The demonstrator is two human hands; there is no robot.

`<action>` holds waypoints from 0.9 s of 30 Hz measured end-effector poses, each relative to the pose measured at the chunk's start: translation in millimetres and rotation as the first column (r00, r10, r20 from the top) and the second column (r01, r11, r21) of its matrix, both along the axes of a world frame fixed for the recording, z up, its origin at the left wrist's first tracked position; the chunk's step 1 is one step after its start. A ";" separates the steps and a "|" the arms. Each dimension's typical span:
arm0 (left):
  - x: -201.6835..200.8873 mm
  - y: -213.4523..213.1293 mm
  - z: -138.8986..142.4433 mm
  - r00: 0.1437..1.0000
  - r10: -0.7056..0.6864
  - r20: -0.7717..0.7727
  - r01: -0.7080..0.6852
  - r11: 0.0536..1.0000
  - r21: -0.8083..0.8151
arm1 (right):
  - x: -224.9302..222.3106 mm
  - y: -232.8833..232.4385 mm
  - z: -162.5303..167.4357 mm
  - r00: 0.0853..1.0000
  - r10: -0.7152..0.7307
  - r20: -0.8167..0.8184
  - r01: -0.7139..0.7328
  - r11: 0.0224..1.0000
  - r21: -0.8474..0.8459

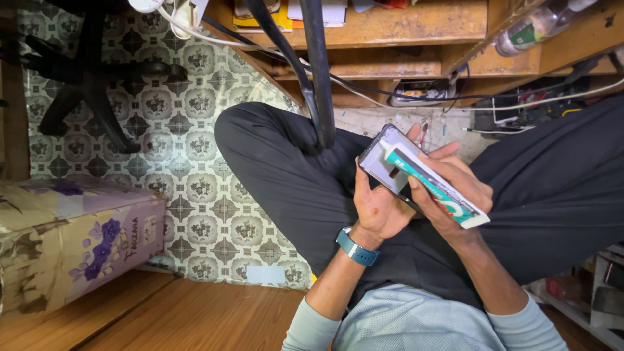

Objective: The person sits cross-legged on the floor and works on a disassembled smartphone. They use a small tool to manipulate components on the back of the phone, then apply a substance from a tube along the edges of the device.

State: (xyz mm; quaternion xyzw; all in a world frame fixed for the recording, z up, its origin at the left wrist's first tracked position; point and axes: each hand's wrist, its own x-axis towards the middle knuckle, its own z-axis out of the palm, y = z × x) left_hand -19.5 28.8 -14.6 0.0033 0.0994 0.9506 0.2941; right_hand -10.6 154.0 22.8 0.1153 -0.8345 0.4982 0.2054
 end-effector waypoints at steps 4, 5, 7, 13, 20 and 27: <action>-0.5 0.3 -2.1 1.000 -0.005 0.006 0.005 0.999 0.041 | -0.7 1.2 0.1 1.000 0.001 -0.009 -0.001 1.000 0.011; -0.6 0.3 -2.4 1.000 -0.006 0.005 0.006 0.999 0.037 | -0.8 1.5 0.1 1.000 0.009 -0.011 -0.008 1.000 0.011; -0.6 0.1 -2.7 1.000 -0.006 0.003 0.006 0.999 0.039 | -0.9 1.9 -0.2 1.000 0.024 -0.016 -0.024 1.000 0.013; -0.6 -0.4 -2.6 1.000 -0.012 0.001 0.012 0.999 0.030 | -0.8 0.0 -2.0 1.000 -0.021 -0.009 0.021 1.000 0.004; -1.0 0.2 -5.0 1.000 -0.011 -0.004 0.011 0.999 0.047 | -2.5 0.6 -0.9 0.999 0.036 -0.032 -0.036 0.999 0.005; 1.8 0.8 -9.2 1.000 -0.004 0.020 0.002 0.997 0.071 | -0.4 -0.8 -3.9 0.999 -0.038 -0.009 0.039 0.999 0.022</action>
